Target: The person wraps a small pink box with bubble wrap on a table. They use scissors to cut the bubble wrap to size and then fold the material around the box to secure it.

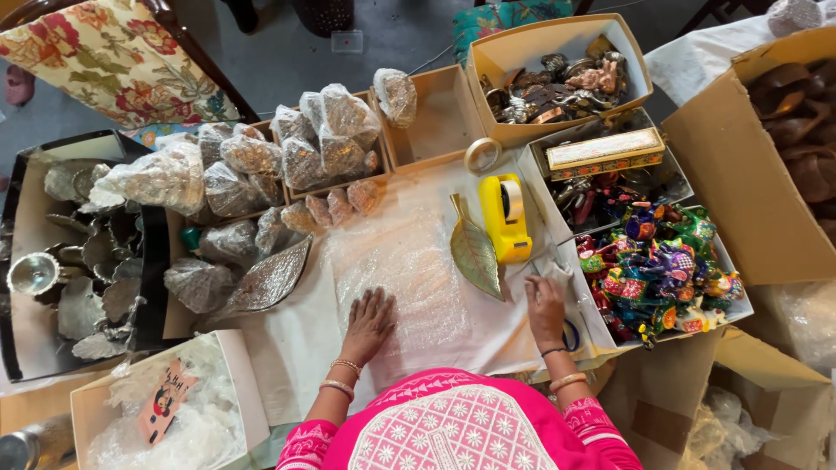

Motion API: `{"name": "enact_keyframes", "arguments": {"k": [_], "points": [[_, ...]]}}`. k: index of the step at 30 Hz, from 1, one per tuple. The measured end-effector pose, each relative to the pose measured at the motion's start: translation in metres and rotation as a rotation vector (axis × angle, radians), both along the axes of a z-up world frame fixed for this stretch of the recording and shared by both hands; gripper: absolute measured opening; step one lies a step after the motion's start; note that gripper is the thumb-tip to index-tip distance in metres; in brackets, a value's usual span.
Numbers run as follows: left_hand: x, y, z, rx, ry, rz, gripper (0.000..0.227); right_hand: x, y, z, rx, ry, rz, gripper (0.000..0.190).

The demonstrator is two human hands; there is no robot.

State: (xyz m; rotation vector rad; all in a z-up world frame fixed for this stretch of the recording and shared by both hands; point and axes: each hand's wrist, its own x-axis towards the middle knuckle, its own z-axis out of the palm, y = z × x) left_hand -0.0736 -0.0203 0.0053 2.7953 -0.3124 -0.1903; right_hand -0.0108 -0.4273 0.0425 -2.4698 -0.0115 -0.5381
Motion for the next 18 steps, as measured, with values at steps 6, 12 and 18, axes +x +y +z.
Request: {"name": "enact_keyframes", "arguments": {"k": [6,12,18], "points": [[0.020,0.000,0.000,-0.076,0.052,0.047,0.056,0.021,0.044,-0.055,0.567,0.437,0.010,0.031],[0.042,-0.013,0.026,-0.373,-0.186,0.055,0.033,0.036,0.048,-0.118,1.116,0.643,0.095,0.033],[0.049,-0.028,0.029,-0.850,0.201,0.322,0.045,0.016,0.035,-0.091,1.151,0.641,0.146,0.030]]}}
